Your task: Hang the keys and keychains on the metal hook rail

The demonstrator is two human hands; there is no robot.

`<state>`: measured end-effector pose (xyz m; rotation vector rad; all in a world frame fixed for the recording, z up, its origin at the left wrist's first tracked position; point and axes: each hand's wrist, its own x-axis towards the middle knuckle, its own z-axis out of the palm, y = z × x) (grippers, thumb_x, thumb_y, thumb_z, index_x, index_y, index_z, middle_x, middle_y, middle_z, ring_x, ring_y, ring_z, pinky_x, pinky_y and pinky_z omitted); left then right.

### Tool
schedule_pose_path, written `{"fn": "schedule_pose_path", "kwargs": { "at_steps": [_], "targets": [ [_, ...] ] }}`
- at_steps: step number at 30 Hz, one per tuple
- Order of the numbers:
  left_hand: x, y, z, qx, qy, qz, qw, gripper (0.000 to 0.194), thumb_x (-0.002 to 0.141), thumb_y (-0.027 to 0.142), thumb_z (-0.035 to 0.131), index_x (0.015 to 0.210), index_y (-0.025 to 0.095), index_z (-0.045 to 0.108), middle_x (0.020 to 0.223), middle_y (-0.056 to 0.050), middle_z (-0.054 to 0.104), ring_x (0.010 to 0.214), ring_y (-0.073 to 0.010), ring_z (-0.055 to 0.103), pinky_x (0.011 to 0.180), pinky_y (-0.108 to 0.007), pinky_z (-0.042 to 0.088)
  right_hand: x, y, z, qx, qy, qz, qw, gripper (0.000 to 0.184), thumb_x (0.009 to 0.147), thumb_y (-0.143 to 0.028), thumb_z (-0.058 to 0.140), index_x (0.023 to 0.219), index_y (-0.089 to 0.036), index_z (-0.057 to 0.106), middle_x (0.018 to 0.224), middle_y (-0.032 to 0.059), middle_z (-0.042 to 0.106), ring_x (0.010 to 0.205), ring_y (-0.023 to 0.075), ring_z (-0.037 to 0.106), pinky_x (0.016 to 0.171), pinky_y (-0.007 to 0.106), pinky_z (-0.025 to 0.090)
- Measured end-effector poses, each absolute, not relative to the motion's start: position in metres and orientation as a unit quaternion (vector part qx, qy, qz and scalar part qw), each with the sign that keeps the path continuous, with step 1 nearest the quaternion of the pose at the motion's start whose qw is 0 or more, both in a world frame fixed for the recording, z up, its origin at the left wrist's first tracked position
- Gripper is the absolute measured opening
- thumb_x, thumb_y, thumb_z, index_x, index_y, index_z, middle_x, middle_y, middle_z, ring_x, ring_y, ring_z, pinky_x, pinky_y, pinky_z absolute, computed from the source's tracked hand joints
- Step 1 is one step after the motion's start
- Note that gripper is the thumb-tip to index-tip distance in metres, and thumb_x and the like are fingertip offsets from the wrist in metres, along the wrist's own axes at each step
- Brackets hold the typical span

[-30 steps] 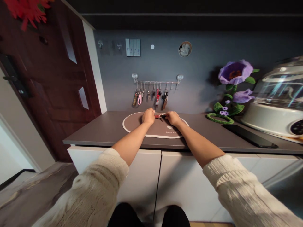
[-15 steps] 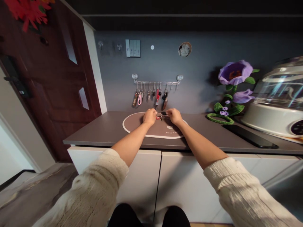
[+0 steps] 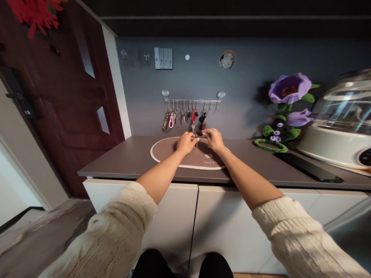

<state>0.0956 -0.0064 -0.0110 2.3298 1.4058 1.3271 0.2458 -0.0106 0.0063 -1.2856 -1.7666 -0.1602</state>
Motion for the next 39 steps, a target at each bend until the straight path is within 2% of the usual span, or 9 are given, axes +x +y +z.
{"fn": "schedule_pose_path", "kwargs": {
  "at_steps": [12,21,27,34,39],
  "targets": [
    [0.094,-0.003,-0.009,0.766,0.468,0.441,0.011,0.019,0.083,0.026,0.046,0.088,0.02,0.063,0.091,-0.005,0.06,0.086,-0.0143,0.054,0.079,-0.024,0.039,0.241,-0.016,0.009,-0.496,-0.716,-0.061,0.488,0.021,0.081,-0.022,0.047,0.088,-0.017,0.066,0.083,0.0073,0.06,0.083,0.0166,0.053,0.077,0.027,0.038],
    [0.093,-0.004,-0.006,0.755,0.483,0.442,-0.023,0.023,0.085,0.023,0.042,0.089,0.021,0.064,0.09,-0.006,0.062,0.087,-0.0157,0.054,0.078,-0.024,0.038,0.243,-0.012,0.008,-0.543,-0.674,-0.03,0.499,0.019,0.08,-0.022,0.046,0.082,-0.017,0.064,0.086,0.0067,0.063,0.081,0.016,0.053,0.078,0.028,0.039],
    [0.096,-0.002,-0.005,0.743,0.448,0.496,0.04,0.02,0.083,0.021,0.042,0.085,0.018,0.063,0.086,-0.004,0.064,0.082,-0.0139,0.055,0.077,-0.023,0.04,0.241,-0.014,0.007,-0.586,-0.658,0.065,0.467,0.02,0.079,-0.017,0.043,0.082,-0.016,0.063,0.082,0.0049,0.064,0.074,0.0135,0.054,0.073,0.025,0.039],
    [0.097,0.005,-0.009,0.709,0.396,0.566,0.142,0.017,0.081,0.02,0.044,0.079,0.015,0.06,0.076,-0.002,0.064,0.071,-0.0126,0.057,0.069,-0.024,0.043,0.236,-0.008,-0.002,-0.555,-0.675,0.197,0.444,0.013,0.076,-0.019,0.047,0.079,-0.014,0.059,0.059,-0.0004,0.057,0.054,0.0094,0.047,0.059,0.022,0.038],
    [0.097,0.006,-0.009,0.695,0.38,0.587,0.165,0.015,0.079,0.02,0.046,0.076,0.014,0.059,0.072,-0.002,0.063,0.067,-0.0115,0.057,0.064,-0.021,0.042,0.237,-0.004,-0.006,-0.511,-0.696,0.215,0.457,0.011,0.069,-0.021,0.056,0.078,-0.015,0.059,0.067,0.0,0.06,0.06,0.0097,0.05,0.063,0.023,0.04]
  ]
}}
